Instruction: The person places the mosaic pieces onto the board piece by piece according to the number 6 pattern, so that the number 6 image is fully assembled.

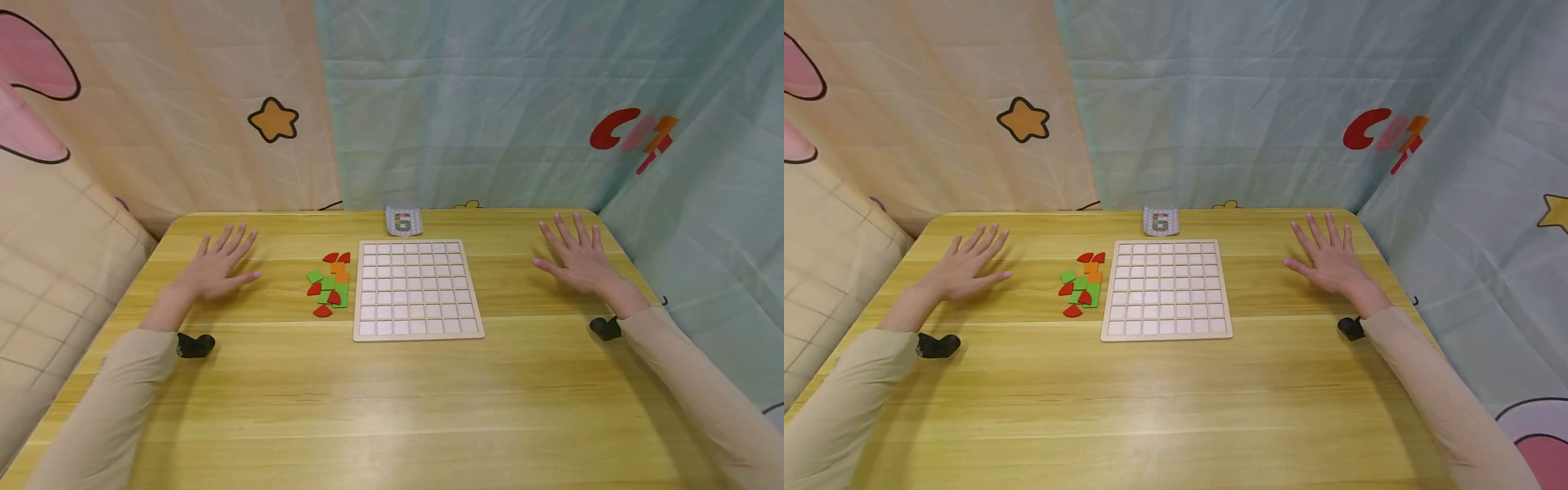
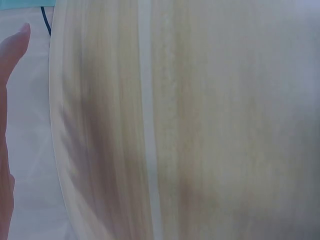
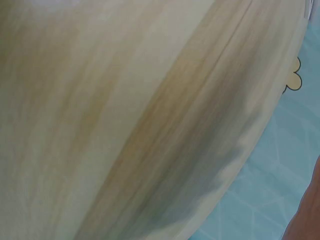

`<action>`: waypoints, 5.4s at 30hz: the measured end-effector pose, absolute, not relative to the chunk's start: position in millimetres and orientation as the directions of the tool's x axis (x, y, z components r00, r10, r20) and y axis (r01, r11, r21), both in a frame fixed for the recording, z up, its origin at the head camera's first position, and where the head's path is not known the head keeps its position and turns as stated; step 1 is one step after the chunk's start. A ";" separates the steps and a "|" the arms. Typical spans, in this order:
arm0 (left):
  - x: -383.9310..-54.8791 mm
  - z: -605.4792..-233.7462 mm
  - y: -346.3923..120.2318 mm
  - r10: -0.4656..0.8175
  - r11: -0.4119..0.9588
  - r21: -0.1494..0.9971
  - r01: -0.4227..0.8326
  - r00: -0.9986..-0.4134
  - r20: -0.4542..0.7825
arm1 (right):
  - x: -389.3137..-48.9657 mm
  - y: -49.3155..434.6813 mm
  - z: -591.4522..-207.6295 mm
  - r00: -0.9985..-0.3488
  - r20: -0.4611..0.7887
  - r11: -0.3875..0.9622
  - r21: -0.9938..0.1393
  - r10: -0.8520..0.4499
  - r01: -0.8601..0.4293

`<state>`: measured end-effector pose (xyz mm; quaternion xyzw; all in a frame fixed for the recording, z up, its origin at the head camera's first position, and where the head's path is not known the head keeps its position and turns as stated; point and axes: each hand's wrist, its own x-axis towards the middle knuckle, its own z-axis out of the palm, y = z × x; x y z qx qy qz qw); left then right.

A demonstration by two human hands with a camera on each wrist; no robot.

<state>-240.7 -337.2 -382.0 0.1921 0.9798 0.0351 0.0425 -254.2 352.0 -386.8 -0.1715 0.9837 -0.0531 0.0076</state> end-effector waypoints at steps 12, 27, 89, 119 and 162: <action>-236.0 -378.1 -342.6 0.366 0.929 0.095 0.358 -0.927 -0.083 | -253.9 350.1 -387.3 -0.943 -0.015 0.939 -0.101 -0.332 -0.329; -229.2 -387.5 -331.8 0.455 0.890 0.032 0.455 -0.890 -0.022 | -236.7 325.5 -391.0 -0.920 0.065 0.919 -0.053 -0.387 -0.390; -215.7 -399.8 -202.9 0.602 0.733 0.281 0.619 -0.783 0.156 | -199.1 236.5 -412.0 -0.706 -0.111 0.714 -0.147 -0.699 -0.684; -220.1 -402.1 -190.0 0.581 0.728 0.260 0.634 -0.773 0.256 | -200.4 237.8 -412.9 -0.677 -0.180 0.701 -0.183 -0.713 -0.689; -267.2 -394.3 -92.3 0.560 0.713 0.332 0.618 -0.787 0.261 | -201.0 238.1 -414.8 -0.674 -0.174 0.696 -0.175 -0.718 -0.697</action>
